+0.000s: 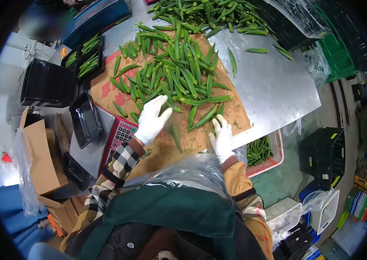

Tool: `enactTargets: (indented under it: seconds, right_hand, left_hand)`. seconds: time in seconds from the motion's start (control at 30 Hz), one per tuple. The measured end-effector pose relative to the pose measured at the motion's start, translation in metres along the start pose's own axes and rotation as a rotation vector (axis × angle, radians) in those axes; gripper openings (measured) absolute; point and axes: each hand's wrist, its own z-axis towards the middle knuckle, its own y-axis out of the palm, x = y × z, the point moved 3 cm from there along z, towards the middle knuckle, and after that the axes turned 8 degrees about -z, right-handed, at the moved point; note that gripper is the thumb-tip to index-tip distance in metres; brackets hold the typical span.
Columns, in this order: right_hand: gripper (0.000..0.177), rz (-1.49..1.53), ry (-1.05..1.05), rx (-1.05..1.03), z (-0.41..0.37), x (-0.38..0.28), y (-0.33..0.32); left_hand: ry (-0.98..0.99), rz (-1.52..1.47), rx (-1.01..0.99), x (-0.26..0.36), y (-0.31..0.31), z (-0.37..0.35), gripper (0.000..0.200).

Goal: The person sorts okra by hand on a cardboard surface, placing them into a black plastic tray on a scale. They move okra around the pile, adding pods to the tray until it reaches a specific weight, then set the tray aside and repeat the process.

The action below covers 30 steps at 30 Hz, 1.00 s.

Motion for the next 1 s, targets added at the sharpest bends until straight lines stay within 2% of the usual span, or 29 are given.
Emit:
enactTargets:
  seconds: [0.1,0.13,0.23,0.27,0.37,0.47,0.5,0.63,0.67,0.7,0.77,0.83,0.9,1.0]
  right_hand:
    - [0.051,-0.232,-0.023,0.053,0.014,-0.008,-0.014]
    - [0.043,-0.232,-0.067,0.139,0.024,-0.017,-0.023]
    - [0.041,0.004,-0.102,0.126,0.069,-0.035,-0.022]
    - [0.04,0.056,-0.136,0.166,0.083,-0.042,-0.018]
    - [0.047,0.099,-0.091,0.139,0.123,-0.055,0.004]
    - [0.058,0.057,0.08,-0.075,0.147,-0.067,0.012]
    - [0.057,0.147,0.134,-0.102,0.149,-0.064,0.02]
    - [0.052,0.257,0.063,-0.176,0.132,-0.051,0.021]
    - [0.05,0.295,-0.001,-0.226,0.123,-0.046,0.018]
    - [0.046,0.311,-0.111,-0.164,0.111,-0.04,0.019]
    - [0.043,0.34,-0.127,-0.184,0.086,-0.034,0.01]
    - [0.042,0.242,-0.137,-0.223,0.066,-0.031,-0.012]
    - [0.04,0.277,-0.092,-0.272,0.048,-0.013,-0.024]
    - [0.04,0.699,0.221,-0.301,0.026,0.031,-0.028]
  left_hand:
    - [0.04,-0.028,0.044,0.006,0.006,0.028,0.053]
    - [0.051,-0.054,0.0,0.003,0.012,0.037,0.057]
    - [0.084,0.09,-0.043,0.007,0.035,0.05,0.063]
    - [0.116,0.142,-0.113,0.008,0.041,0.05,0.065]
    - [0.198,0.379,-0.235,0.029,0.049,0.031,0.069]
    - [0.276,0.4,-0.307,0.037,0.059,-0.001,0.068]
    - [0.28,0.375,-0.321,0.038,0.061,-0.012,0.067]
    - [0.243,0.225,-0.406,0.05,0.049,-0.046,0.065]
    - [0.237,0.186,-0.421,0.049,0.046,-0.052,0.063]
    - [0.232,0.149,-0.434,0.046,0.042,-0.057,0.06]
    - [0.21,0.075,-0.455,0.038,0.036,-0.063,0.056]
    - [0.173,0.003,-0.476,0.028,0.031,-0.069,0.053]
    - [0.15,-0.08,-0.398,0.025,0.022,-0.071,0.039]
    - [0.075,-0.208,-0.359,0.022,0.01,-0.071,0.027]
